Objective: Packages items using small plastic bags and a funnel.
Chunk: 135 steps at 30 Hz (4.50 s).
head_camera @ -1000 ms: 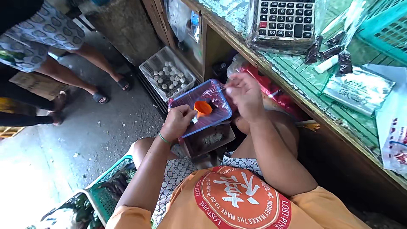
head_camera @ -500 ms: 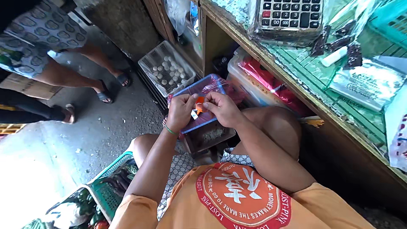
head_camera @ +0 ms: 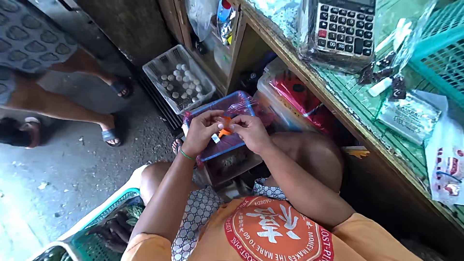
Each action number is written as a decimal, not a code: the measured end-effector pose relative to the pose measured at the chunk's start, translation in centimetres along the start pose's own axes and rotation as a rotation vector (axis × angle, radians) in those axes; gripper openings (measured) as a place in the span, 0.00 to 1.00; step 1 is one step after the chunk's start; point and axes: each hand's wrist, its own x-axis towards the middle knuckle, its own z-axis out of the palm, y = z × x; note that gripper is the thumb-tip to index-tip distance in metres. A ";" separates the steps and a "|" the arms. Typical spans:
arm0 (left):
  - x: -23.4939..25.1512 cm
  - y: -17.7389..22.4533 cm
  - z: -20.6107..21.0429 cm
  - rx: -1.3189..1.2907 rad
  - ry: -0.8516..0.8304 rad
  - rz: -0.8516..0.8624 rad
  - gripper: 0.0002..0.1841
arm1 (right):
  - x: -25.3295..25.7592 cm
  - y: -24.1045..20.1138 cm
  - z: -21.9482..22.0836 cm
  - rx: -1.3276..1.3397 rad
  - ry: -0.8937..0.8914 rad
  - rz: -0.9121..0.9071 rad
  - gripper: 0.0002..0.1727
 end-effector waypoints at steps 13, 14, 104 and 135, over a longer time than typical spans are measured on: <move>1.4 -7.2 -5.5 -0.007 0.453 0.107 0.05 | 8.9 14.7 3.6 -0.522 -0.072 0.532 0.36; 1.4 -7.2 -5.7 0.029 0.467 0.117 0.06 | 8.9 16.7 3.8 -0.585 -0.109 0.583 0.37; 3.5 -10.5 -9.7 0.078 0.487 -0.012 0.12 | 9.8 19.4 11.8 -1.158 -0.576 0.491 0.17; 2.7 -8.8 -9.7 0.234 0.559 -0.088 0.13 | 10.5 22.1 7.3 -1.212 -0.487 0.267 0.19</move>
